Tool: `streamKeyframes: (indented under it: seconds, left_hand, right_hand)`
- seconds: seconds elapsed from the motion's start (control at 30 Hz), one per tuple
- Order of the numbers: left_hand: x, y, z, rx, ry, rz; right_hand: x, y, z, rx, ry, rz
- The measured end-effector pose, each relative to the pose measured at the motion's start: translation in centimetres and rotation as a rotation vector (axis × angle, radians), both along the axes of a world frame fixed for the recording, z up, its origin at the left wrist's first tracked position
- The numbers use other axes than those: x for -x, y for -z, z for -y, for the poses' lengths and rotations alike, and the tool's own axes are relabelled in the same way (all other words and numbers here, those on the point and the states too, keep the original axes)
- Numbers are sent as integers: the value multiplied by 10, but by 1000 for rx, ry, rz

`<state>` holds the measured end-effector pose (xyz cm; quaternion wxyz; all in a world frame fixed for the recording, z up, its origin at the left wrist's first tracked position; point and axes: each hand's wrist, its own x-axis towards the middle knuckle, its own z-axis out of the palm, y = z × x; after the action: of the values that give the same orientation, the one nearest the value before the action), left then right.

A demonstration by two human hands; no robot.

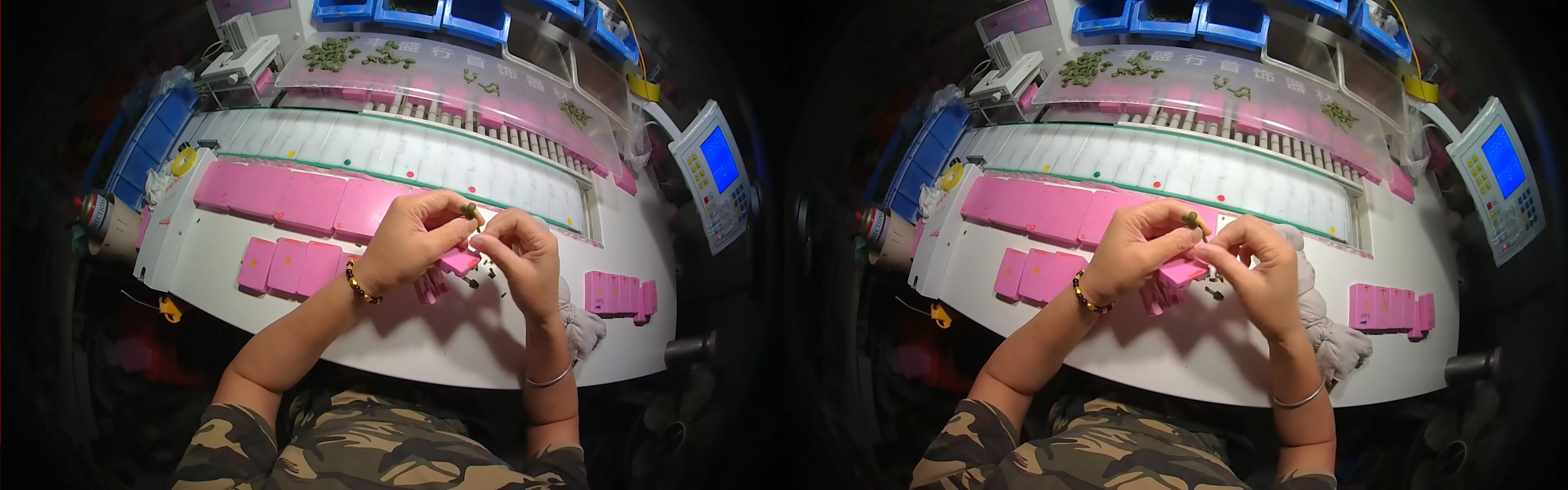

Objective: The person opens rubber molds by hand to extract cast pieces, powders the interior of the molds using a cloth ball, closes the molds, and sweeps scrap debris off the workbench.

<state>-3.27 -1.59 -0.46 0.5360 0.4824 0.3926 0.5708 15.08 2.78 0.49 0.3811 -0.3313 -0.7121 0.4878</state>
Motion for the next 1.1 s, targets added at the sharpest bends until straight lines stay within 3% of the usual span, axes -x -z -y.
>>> streamKeyframes:
  seconds: [0.17,0.37,0.47,0.6,0.7,0.9,1.1]
  left_hand:
    - [5,-1,-2,70,-17,112]
    - [-1,4,-1,52,-60,32]
    - [-1,7,-2,50,-57,4]
    - [-3,1,0,88,-85,-36]
    - [-2,4,-2,115,-68,102]
    - [-3,0,-1,203,-69,101]
    - [4,4,-4,231,-84,157]
  right_hand:
    - [1,-2,-4,245,-17,-96]
    - [4,8,-4,197,-36,-191]
    - [5,8,-1,112,76,-61]
    - [2,-8,-12,-364,318,168]
    - [-29,-33,-56,-720,467,421]
    - [-74,-65,-199,-620,825,777]
    - [-94,-41,-284,-418,881,660]
